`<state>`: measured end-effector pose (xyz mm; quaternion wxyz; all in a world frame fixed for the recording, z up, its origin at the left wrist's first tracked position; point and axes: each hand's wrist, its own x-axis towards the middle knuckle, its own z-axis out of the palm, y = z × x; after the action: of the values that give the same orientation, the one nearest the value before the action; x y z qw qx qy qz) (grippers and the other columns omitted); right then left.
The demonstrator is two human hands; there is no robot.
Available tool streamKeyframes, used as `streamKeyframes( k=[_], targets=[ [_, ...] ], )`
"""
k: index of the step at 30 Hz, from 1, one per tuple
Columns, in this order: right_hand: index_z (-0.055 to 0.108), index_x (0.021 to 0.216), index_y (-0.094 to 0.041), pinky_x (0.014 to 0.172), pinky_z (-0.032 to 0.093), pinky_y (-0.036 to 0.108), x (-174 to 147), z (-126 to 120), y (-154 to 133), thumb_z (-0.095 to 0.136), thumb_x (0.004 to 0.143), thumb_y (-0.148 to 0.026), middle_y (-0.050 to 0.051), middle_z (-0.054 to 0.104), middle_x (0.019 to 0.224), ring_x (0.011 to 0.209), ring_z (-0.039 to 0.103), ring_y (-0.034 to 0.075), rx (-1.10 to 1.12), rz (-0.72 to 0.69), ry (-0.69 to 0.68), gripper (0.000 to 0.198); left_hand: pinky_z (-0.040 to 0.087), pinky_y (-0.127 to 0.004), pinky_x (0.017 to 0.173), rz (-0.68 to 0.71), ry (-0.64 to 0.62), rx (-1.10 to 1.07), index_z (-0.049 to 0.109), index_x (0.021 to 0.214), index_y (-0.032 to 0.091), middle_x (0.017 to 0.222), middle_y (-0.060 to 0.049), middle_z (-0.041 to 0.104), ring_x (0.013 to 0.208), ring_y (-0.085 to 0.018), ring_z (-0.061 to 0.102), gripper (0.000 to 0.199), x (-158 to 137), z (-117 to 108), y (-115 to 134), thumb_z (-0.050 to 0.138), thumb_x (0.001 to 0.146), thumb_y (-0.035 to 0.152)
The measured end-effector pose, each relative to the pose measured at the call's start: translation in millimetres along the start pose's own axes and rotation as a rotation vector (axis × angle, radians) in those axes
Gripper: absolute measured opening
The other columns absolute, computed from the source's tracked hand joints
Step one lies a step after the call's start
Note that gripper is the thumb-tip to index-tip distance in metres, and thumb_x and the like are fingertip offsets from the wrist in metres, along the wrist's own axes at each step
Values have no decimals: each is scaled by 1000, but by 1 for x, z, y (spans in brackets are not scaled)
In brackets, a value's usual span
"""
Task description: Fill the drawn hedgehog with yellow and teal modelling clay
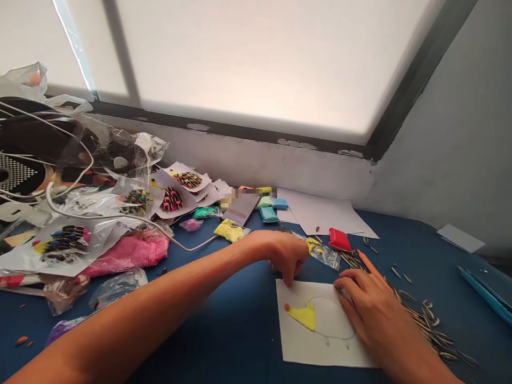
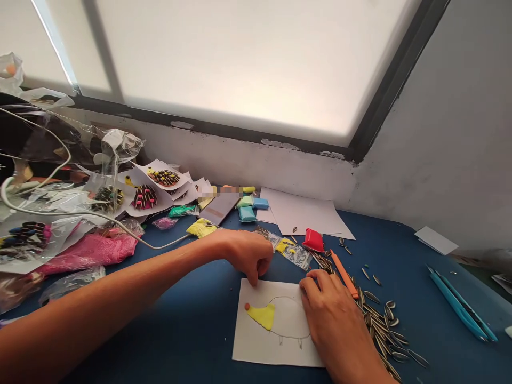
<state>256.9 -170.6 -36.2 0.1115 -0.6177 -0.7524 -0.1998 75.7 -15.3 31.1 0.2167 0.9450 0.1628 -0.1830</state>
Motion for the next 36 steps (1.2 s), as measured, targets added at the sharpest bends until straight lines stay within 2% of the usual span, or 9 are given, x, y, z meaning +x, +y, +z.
streamKeyframes(
  k=[3, 8, 13, 16, 18, 22, 26, 31, 36],
  targets=[
    [64, 74, -22, 65, 56, 34, 2, -5, 2, 44, 90, -24, 7, 68, 84, 75, 68, 19, 44, 27, -51, 26, 43, -26, 54, 11, -4, -25, 66, 77, 17, 79, -4, 69, 66, -16, 59, 17, 1, 1, -1, 72, 65, 27],
    [67, 103, -18, 72, 57, 36, 2, -6, 6, 46, 87, -21, 10, 72, 94, 87, 71, 22, 74, 51, -79, 27, 41, -25, 55, -40, 44, 7, 66, 88, 20, 92, -3, 71, 77, -18, 61, 28, -2, 1, 0, 74, 65, 33],
    [64, 81, -22, 63, 55, 32, 3, -8, 5, 45, 89, -23, 4, 69, 77, 71, 68, 18, 104, 56, -130, 21, 39, -23, 56, -33, 69, -8, 66, 92, 21, 94, -1, 70, 82, -17, 61, 29, -5, 3, 0, 73, 66, 34],
    [61, 74, -23, 60, 53, 31, 3, -10, 6, 43, 91, -25, 3, 66, 75, 68, 66, 17, 125, 66, -148, 25, 40, -23, 59, -11, 216, -49, 67, 92, 21, 93, 0, 70, 80, -15, 61, 21, -5, 3, -4, 67, 72, 29],
    [64, 81, -23, 64, 54, 32, 3, -10, 8, 43, 91, -26, 5, 68, 81, 73, 67, 18, 137, 74, -143, 23, 42, -23, 63, -33, 339, -61, 68, 92, 20, 93, -1, 69, 82, -15, 61, 17, -5, 2, -7, 61, 77, 25],
    [66, 85, -22, 66, 53, 36, 2, -6, 12, 47, 87, -29, 7, 68, 83, 77, 67, 22, 146, 106, -118, 21, 44, -30, 85, -131, 502, -24, 66, 103, 15, 109, -8, 66, 100, -20, 58, 24, -5, 5, -13, 51, 84, 15],
    [60, 68, -23, 63, 52, 37, -1, 2, 11, 43, 88, -29, 6, 65, 74, 69, 64, 21, 153, 120, -83, 26, 41, -33, 99, -136, 547, -16, 62, 116, 15, 119, -10, 60, 113, -24, 53, 33, -6, 17, -21, 58, 83, 18],
    [65, 83, -22, 65, 54, 38, -2, 5, 12, 47, 86, -31, 8, 68, 82, 75, 67, 23, 134, 125, -33, 21, 38, -31, 106, -119, 622, -74, 56, 125, 16, 128, -10, 55, 121, -22, 50, 42, -7, 36, -26, 60, 84, 22],
    [61, 73, -24, 58, 53, 37, -2, 6, 18, 48, 87, -31, 6, 65, 74, 66, 66, 22, 111, 99, -22, 21, 40, -30, 106, -125, 782, -149, 56, 124, 16, 132, -11, 54, 122, -20, 51, 37, -1, 46, -33, 57, 88, 27]
  ],
)
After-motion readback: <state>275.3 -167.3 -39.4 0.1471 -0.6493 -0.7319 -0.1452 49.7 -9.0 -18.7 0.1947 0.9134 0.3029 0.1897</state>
